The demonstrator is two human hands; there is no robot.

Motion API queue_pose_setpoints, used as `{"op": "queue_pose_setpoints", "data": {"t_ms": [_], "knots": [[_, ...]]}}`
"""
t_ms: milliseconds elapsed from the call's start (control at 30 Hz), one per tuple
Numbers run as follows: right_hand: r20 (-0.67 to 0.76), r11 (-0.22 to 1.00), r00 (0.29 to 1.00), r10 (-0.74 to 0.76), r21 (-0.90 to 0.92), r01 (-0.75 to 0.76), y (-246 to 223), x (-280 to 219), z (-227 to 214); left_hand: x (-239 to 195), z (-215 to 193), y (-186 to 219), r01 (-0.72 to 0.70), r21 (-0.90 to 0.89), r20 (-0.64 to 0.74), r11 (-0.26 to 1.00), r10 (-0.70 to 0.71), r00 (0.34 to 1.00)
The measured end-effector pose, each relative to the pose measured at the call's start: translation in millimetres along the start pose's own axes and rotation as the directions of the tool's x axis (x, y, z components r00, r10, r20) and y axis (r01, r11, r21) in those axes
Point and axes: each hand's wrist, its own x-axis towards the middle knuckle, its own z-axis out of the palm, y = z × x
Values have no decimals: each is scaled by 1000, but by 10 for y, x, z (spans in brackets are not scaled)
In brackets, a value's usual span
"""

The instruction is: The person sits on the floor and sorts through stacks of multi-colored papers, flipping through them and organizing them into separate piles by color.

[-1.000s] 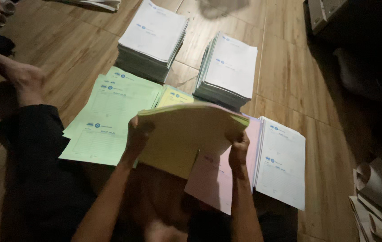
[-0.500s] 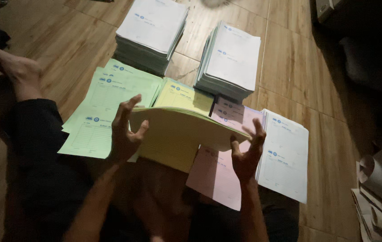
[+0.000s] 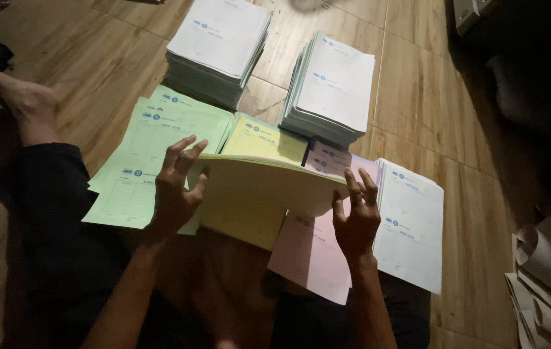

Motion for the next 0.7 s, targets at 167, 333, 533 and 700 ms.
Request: {"op": "queue_pose_setpoints", "data": {"t_ms": [167, 333, 533, 700], "knots": [[38, 989, 996, -87, -120, 91, 117, 24, 51, 86, -24, 49, 71, -59, -1, 996, -71, 997], [7, 999, 1000, -10, -30, 10, 129, 14, 54, 86, -55, 23, 95, -127, 19, 987, -93, 995], [170, 634, 941, 294, 702, -325, 368, -132, 562, 126, 233, -352, 300, -614, 85, 730, -317, 945], [362, 318, 793, 489, 773, -549, 190, -149, 833, 226, 491, -306, 551, -664, 251, 505, -543, 801]]}}
